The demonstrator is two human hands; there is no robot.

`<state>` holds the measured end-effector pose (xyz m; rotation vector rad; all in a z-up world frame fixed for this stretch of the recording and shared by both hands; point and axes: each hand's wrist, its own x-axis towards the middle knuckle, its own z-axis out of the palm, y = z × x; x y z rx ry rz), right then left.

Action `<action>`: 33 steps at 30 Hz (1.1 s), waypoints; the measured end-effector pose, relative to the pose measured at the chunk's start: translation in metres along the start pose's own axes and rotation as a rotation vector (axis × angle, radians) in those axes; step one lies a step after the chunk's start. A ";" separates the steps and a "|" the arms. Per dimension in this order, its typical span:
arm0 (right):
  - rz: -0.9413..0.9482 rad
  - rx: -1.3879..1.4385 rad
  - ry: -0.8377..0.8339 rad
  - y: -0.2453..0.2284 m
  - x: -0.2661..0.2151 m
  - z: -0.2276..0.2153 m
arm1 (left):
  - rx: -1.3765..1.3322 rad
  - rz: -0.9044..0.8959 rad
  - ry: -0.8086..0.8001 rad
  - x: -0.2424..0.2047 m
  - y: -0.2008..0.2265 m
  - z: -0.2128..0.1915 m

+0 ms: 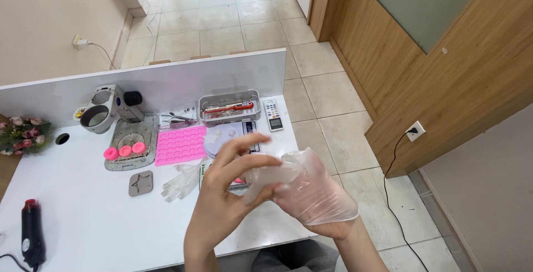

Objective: The recorder is putting on a pair of disposable plastic gloves at a workbench.

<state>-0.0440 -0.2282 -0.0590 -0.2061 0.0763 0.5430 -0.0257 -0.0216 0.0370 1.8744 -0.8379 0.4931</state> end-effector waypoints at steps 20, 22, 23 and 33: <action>-0.139 -0.675 -0.033 0.003 -0.028 0.023 | 0.007 -0.259 0.225 0.014 -0.002 0.000; -0.129 -0.563 -0.110 0.004 -0.027 0.007 | 0.002 -0.237 0.210 0.016 0.001 -0.002; -0.119 -0.450 -0.186 0.004 -0.026 -0.001 | -0.003 -0.214 0.196 0.017 0.003 -0.003; -0.158 -0.375 -0.241 0.011 -0.021 0.009 | -0.009 -0.230 0.135 0.020 0.004 -0.004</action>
